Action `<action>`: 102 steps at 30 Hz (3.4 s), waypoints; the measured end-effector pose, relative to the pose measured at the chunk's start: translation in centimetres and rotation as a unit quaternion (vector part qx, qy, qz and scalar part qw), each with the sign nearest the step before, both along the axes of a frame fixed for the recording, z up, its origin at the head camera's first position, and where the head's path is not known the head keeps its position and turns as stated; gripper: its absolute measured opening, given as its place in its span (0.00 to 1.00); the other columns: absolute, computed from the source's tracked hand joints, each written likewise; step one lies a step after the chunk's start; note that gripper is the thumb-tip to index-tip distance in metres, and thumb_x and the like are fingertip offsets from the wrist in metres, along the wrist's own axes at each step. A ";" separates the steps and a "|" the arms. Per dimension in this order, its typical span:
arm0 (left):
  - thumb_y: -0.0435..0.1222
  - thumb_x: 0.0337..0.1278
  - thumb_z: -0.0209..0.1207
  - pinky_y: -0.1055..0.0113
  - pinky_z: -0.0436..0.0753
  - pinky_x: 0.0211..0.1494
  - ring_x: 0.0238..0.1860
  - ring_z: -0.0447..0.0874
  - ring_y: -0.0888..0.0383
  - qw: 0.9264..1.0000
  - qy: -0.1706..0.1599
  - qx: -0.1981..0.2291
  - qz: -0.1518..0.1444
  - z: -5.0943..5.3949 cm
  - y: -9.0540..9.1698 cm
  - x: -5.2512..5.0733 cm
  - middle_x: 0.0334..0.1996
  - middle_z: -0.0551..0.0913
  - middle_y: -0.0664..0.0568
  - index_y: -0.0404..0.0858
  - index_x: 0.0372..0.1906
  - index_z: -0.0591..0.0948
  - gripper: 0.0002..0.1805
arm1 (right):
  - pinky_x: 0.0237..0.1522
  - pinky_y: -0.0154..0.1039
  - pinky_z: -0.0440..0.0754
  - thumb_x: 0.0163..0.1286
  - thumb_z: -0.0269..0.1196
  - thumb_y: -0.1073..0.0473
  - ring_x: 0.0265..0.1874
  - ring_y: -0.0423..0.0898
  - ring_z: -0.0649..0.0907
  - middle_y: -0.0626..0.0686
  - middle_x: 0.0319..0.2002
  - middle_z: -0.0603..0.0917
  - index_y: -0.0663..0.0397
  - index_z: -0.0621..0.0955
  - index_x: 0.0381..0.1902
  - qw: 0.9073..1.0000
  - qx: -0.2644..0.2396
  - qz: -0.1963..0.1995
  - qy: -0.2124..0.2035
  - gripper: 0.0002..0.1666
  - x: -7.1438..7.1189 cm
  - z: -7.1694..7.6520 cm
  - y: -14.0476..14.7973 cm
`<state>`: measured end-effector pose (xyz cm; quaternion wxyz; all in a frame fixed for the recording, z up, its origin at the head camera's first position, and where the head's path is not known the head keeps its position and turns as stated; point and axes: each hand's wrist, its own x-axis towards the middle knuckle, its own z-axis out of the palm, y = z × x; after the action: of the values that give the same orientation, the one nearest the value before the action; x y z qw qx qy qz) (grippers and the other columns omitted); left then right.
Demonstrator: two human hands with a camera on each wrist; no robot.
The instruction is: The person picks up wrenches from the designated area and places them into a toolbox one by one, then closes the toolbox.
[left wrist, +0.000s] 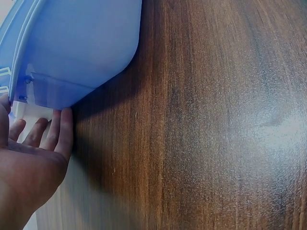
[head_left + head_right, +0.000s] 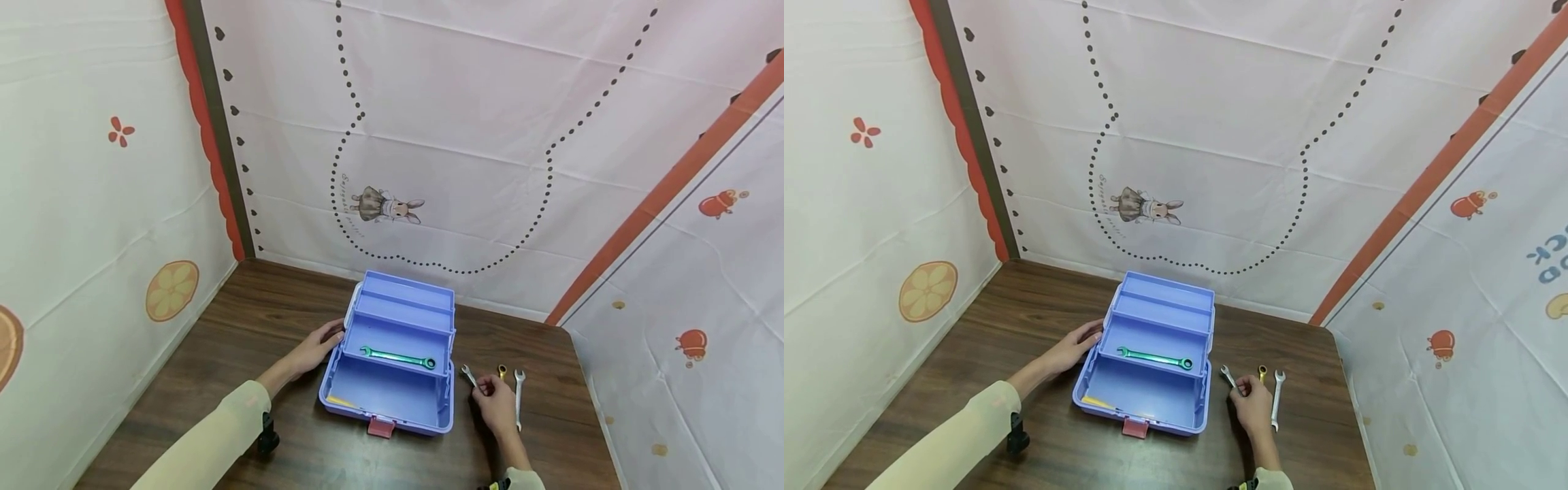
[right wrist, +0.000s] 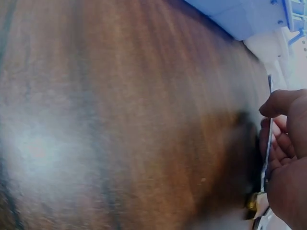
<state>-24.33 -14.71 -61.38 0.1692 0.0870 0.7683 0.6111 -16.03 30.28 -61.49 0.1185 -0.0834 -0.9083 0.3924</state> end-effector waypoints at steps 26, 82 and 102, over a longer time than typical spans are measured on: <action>0.47 0.86 0.50 0.43 0.68 0.78 0.80 0.60 0.40 1.000 -0.001 0.006 -0.001 -0.1 0.1 -0.2 0.80 0.64 0.39 0.42 0.85 0.59 0.33 | 0.33 0.29 0.76 0.63 0.72 0.71 0.31 0.42 0.80 0.52 0.31 0.85 0.62 0.86 0.38 0.999 -0.007 0.018 0.028 0.07 -2.8 7.3 -0.4; 0.49 0.86 0.50 0.49 0.82 0.67 0.76 0.68 0.41 0.999 -0.031 0.030 0.006 -0.2 0.2 -0.1 0.80 0.64 0.38 0.42 0.84 0.59 0.33 | 0.36 0.39 0.85 0.66 0.75 0.70 0.32 0.43 0.82 0.46 0.34 0.84 0.53 0.87 0.38 0.965 0.011 0.250 0.082 0.09 -5.7 9.8 -12.6; 0.49 0.86 0.49 0.48 0.81 0.68 0.76 0.68 0.40 1.000 -0.016 0.017 0.007 -0.3 0.1 0.0 0.79 0.66 0.38 0.42 0.84 0.60 0.33 | 0.36 0.37 0.83 0.64 0.73 0.71 0.33 0.41 0.80 0.47 0.35 0.84 0.54 0.87 0.38 0.942 0.063 0.314 0.105 0.09 -5.7 8.5 -16.2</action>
<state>-24.37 -14.58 -61.69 0.1759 0.0749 0.7553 0.6269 -21.76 14.07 -53.00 0.0888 0.2548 -0.8939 0.3580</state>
